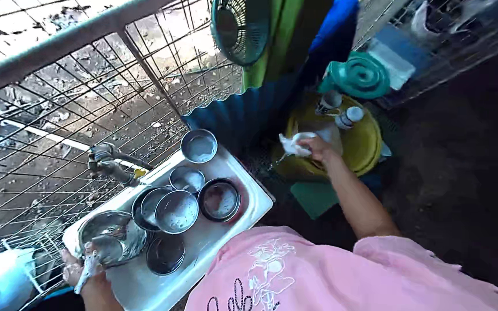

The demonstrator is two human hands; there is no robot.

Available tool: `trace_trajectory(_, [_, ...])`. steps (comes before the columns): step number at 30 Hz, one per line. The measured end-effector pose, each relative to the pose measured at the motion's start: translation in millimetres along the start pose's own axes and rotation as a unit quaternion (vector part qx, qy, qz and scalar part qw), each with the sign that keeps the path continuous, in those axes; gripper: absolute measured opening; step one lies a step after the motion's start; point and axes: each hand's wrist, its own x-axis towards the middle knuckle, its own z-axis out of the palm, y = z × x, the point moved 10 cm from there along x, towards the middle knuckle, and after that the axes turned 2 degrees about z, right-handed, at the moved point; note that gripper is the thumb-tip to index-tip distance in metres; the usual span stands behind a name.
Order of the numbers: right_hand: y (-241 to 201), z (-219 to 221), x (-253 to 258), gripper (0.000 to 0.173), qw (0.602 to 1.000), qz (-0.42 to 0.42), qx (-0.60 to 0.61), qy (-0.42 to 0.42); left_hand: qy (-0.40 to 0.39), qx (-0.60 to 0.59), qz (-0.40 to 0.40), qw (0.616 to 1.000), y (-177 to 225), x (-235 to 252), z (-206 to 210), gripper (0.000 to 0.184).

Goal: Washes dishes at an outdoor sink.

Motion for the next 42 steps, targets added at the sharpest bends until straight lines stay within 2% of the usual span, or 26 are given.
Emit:
trace_trajectory(2, [23, -61, 17, 0.029, 0.992, 0.037, -0.040, 0.113, 0.093, 0.059, 0.064, 0.992, 8, -15, -25, 0.072])
trace_trajectory(3, [38, -84, 28, 0.036, 0.984, 0.053, -0.066, 0.157, 0.144, 0.058, 0.111, 0.982, 18, -31, -36, 0.067])
trace_trajectory(5, [71, -110, 53, 0.048, 0.964, 0.089, -0.159, 0.193, 0.146, 0.050, 0.172, 0.973, 42, -73, -35, 0.050])
trace_trajectory(6, [86, -109, 65, 0.053, 0.952, 0.112, -0.228, 0.171, 0.102, 0.055, 0.199, 0.973, 49, -93, -20, 0.041])
trace_trajectory(8, [108, -92, 88, 0.063, 0.900, 0.139, -0.405, 0.088, -0.120, 0.100, 0.182, 0.971, 25, -118, 39, 0.030])
trace_trajectory(9, [112, -82, 96, 0.068, 0.870, 0.131, -0.473, 0.058, -0.246, 0.135, 0.153, 0.948, 0, -129, 73, 0.030])
trace_trajectory(10, [113, -73, 103, 0.072, 0.847, 0.121, -0.516, 0.039, -0.337, 0.167, 0.121, 0.918, -24, -138, 100, 0.033])
trace_trajectory(12, [111, -69, 108, 0.072, 0.829, 0.113, -0.547, 0.028, -0.421, 0.241, 0.042, 0.873, -66, -153, 135, 0.051])
trace_trajectory(14, [111, -73, 107, 0.067, 0.834, 0.097, -0.542, 0.043, -0.438, 0.301, -0.010, 0.847, -96, -159, 154, 0.057])
trace_trajectory(17, [101, -87, 102, 0.066, 0.856, 0.067, -0.503, 0.099, -0.433, 0.329, -0.035, 0.839, -97, -163, 166, 0.035])
trace_trajectory(20, [87, -101, 87, 0.066, 0.891, 0.042, -0.417, 0.173, -0.425, 0.342, -0.033, 0.838, -77, -162, 157, 0.032])
trace_trajectory(22, [87, -108, 81, 0.062, 0.891, 0.067, -0.397, 0.210, -0.389, 0.331, -0.036, 0.859, -66, -149, 136, 0.035])
trace_trajectory(26, [81, -109, 72, 0.065, 0.877, 0.082, -0.412, 0.232, -0.341, 0.151, -0.056, 0.926, -53, -125, 89, 0.033])
trace_trajectory(28, [78, -108, 71, 0.069, 0.864, 0.078, -0.443, 0.226, -0.312, 0.034, -0.103, 0.944, -38, -120, 62, 0.034])
trace_trajectory(30, [73, -109, 70, 0.072, 0.847, 0.067, -0.473, 0.232, -0.293, -0.053, -0.118, 0.947, -15, -116, 37, 0.031])
trace_trajectory(33, [56, -113, 62, 0.071, 0.848, 0.058, -0.457, 0.261, -0.271, -0.166, -0.102, 0.943, 28, -111, 12, 0.030])
trace_trajectory(36, [57, -124, 63, 0.065, 0.881, 0.092, -0.381, 0.265, -0.227, -0.279, -0.113, 0.926, 61, -101, 12, 0.031])
trace_trajectory(39, [48, -123, 51, 0.056, 0.901, 0.087, -0.337, 0.260, -0.166, -0.386, -0.162, 0.893, 71, -85, 39, 0.036])
trace_trajectory(42, [7, -101, 14, 0.060, 0.938, -0.007, -0.172, 0.302, -0.121, -0.482, -0.223, 0.839, 72, -75, 77, 0.036])
